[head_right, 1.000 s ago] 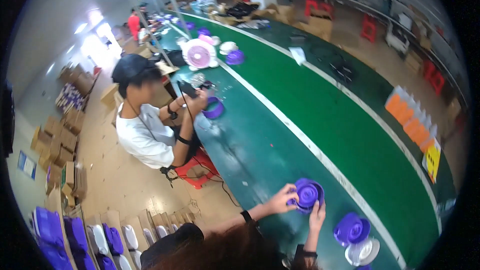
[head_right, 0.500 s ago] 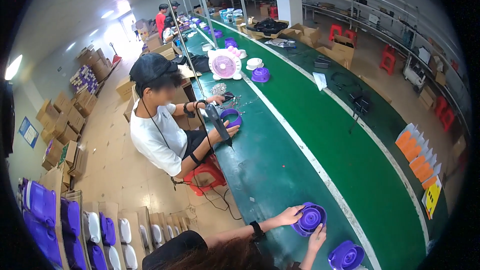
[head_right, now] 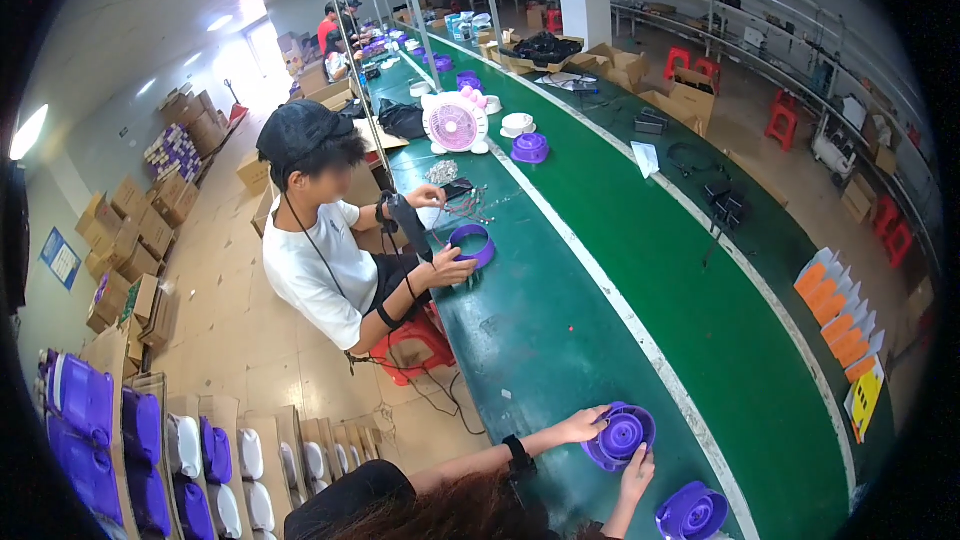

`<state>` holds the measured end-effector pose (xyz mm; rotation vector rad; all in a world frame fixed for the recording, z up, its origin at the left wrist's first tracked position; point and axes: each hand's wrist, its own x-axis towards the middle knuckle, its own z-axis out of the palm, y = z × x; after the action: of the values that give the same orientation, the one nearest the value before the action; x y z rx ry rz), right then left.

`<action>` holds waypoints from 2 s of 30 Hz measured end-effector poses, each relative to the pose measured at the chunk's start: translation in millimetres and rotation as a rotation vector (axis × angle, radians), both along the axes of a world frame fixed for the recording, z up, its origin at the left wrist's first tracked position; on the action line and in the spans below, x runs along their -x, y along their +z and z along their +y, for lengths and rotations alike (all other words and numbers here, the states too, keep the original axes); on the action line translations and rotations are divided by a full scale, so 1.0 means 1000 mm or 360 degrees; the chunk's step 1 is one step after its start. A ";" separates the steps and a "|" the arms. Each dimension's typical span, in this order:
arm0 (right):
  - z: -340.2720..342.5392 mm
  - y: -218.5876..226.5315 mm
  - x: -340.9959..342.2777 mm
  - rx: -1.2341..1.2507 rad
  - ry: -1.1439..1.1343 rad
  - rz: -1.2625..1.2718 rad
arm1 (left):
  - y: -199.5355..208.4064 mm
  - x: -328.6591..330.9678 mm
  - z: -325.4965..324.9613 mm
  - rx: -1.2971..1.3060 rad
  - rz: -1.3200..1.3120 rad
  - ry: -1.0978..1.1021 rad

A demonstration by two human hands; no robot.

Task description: Assembling and sorting purple and white plastic housing components on a factory production line.

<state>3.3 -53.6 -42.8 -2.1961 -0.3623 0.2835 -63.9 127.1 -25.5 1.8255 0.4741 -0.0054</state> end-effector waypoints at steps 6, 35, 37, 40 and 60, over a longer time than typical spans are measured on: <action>0.001 -0.004 0.003 -0.0570 -0.0081 0.0560 | -0.025 -0.001 0.000 0.0618 0.0192 0.0127; -0.014 0.004 0.018 -0.0294 -0.0203 0.0285 | -0.015 0.011 -0.007 0.1054 0.0187 0.0182; -0.017 0.007 0.023 -0.0236 -0.0254 0.0065 | -0.015 0.008 -0.012 0.1108 0.0178 0.0115; -0.017 0.032 0.038 -0.0219 -0.0318 -0.0203 | -0.006 0.003 -0.023 0.1114 0.0189 0.0069; -0.036 0.077 0.102 -0.0502 0.0186 -0.0448 | 0.020 0.017 -0.073 0.1051 -0.0012 0.0159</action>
<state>-98.4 -89.6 34.1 -1.9065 -0.6470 -0.0227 -81.2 54.1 -5.2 1.1535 0.4865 -0.0779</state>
